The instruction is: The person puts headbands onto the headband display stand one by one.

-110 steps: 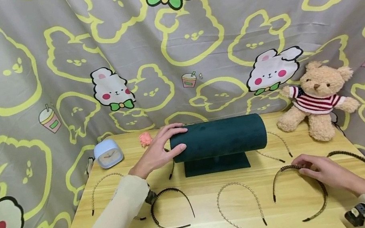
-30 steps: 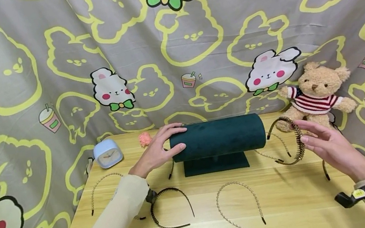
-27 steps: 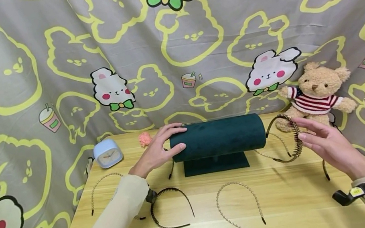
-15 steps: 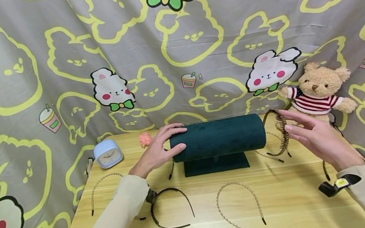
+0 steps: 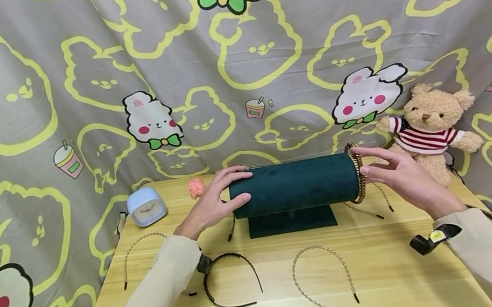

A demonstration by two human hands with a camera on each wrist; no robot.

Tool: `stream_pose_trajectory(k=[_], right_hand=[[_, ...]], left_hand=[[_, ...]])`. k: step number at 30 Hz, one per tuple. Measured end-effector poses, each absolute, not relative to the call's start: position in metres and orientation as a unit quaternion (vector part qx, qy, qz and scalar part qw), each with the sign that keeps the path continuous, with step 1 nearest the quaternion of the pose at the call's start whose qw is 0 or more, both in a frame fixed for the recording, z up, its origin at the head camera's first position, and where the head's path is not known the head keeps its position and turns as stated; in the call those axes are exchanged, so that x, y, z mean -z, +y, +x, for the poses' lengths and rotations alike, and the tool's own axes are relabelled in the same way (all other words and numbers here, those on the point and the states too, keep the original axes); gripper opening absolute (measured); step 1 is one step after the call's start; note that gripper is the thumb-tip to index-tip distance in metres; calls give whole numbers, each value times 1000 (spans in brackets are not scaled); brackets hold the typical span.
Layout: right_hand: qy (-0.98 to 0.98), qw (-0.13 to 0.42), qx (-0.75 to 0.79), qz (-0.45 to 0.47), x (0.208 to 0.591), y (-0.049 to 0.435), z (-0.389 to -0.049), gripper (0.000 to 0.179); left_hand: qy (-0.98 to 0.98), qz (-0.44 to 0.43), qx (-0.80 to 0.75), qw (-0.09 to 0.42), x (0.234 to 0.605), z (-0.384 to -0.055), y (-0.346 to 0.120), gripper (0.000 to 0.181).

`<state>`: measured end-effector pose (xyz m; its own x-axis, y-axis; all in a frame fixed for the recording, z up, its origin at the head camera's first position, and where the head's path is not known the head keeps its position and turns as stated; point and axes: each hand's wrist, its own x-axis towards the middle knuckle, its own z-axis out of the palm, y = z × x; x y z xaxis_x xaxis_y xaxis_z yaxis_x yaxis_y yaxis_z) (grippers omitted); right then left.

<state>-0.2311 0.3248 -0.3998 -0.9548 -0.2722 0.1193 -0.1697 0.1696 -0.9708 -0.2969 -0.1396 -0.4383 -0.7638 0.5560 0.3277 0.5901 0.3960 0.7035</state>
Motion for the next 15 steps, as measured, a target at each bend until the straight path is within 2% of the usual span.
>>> stream_pose_trajectory(k=[15], right_hand=[[871,-49,452,-189,391,312,-230,47]], left_hand=[[-833,-340,436,17,439,-298,-140,50]])
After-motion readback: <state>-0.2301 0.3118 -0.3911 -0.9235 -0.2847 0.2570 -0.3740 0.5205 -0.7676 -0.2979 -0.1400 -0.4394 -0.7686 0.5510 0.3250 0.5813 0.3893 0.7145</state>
